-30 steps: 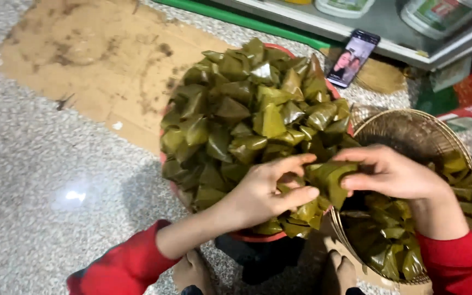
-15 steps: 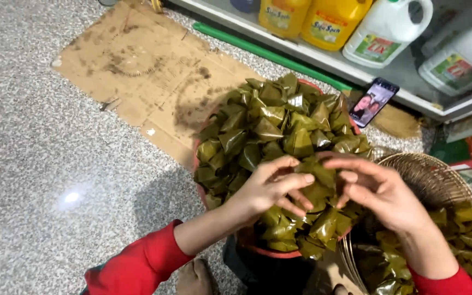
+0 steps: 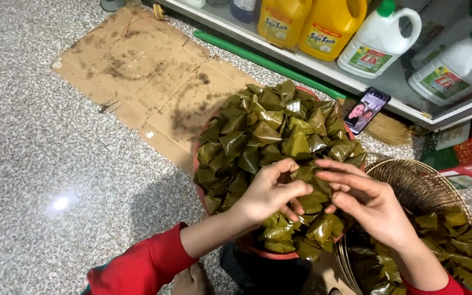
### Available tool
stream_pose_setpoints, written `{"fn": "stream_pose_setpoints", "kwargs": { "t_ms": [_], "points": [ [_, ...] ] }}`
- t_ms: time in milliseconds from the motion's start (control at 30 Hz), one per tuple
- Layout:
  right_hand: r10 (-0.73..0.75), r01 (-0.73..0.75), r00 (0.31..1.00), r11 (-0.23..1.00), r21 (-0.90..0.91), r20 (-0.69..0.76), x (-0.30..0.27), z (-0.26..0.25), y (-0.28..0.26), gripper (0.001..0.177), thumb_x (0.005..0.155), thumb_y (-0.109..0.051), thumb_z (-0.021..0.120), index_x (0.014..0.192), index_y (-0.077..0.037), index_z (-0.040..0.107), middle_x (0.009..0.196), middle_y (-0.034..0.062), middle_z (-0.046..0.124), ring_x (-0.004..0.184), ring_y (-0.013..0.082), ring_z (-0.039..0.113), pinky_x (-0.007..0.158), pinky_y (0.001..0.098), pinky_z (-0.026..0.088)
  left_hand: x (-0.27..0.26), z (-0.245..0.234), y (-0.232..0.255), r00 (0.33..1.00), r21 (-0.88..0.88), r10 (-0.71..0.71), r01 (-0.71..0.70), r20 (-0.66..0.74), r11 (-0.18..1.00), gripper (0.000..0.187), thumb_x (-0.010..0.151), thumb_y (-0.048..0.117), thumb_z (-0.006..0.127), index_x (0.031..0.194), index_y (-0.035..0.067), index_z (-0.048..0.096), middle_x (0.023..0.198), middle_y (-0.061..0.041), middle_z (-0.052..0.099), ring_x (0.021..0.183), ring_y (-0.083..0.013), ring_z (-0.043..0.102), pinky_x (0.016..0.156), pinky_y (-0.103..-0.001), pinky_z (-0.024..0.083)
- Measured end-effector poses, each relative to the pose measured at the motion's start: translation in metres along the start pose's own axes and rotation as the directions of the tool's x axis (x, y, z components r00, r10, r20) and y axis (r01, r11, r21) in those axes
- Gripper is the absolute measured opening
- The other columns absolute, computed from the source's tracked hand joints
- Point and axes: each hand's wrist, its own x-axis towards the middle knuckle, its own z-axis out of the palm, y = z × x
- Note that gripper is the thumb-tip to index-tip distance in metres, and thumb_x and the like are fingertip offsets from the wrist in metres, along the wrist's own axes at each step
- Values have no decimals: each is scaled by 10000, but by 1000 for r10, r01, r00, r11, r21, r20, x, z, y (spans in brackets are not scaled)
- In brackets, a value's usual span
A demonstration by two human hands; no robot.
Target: Sorting and transferring small leaf-wrapped cakes from a large container into a woven basket.
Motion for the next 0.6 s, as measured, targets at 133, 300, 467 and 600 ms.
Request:
{"fn": "stream_pose_setpoints", "kwargs": {
  "t_ms": [133, 300, 467, 600],
  "points": [
    [9, -9, 1000, 995, -100, 1, 0, 4, -8, 449, 866, -256, 664, 1277, -75, 691, 1511, 117, 574, 1029, 175, 687, 773, 310, 685, -9, 2, 9, 1000, 64, 0, 2, -25, 998, 250, 862, 70, 612, 1096, 9, 551, 1009, -176, 625, 672, -269, 681, 509, -346, 629],
    [-18, 21, 997, 999, -47, 71, 5, -1, -4, 548, 925, -434, 546, 1300, -52, 664, 1511, 157, 566, 1250, 247, 652, 706, 330, 732, -8, 2, 1, 997, 170, 74, -78, 32, 982, 384, 921, -43, 576, 1294, -25, 487, 1243, -200, 599, 879, -326, 715, 615, -323, 690],
    [22, -20, 999, 999, -51, 36, 3, -1, 1, 470, 868, -368, 632, 1245, -97, 704, 1488, 136, 602, 1160, 231, 708, 735, 320, 702, -14, 12, 10, 997, 317, 73, -67, -7, 946, 414, 828, -81, 626, 1218, 41, 561, 1134, -112, 679, 1033, -232, 674, 915, -333, 604],
    [10, -15, 999, 993, -113, -41, 0, 3, 0, 413, 790, -174, 773, 1196, -118, 726, 1453, 97, 647, 1368, 235, 608, 1077, 391, 514, -23, 18, 17, 999, 355, 14, -2, -32, 935, 457, 809, -79, 620, 1233, 78, 556, 1181, -93, 686, 1075, -249, 685, 937, -344, 592]
  ]
}}
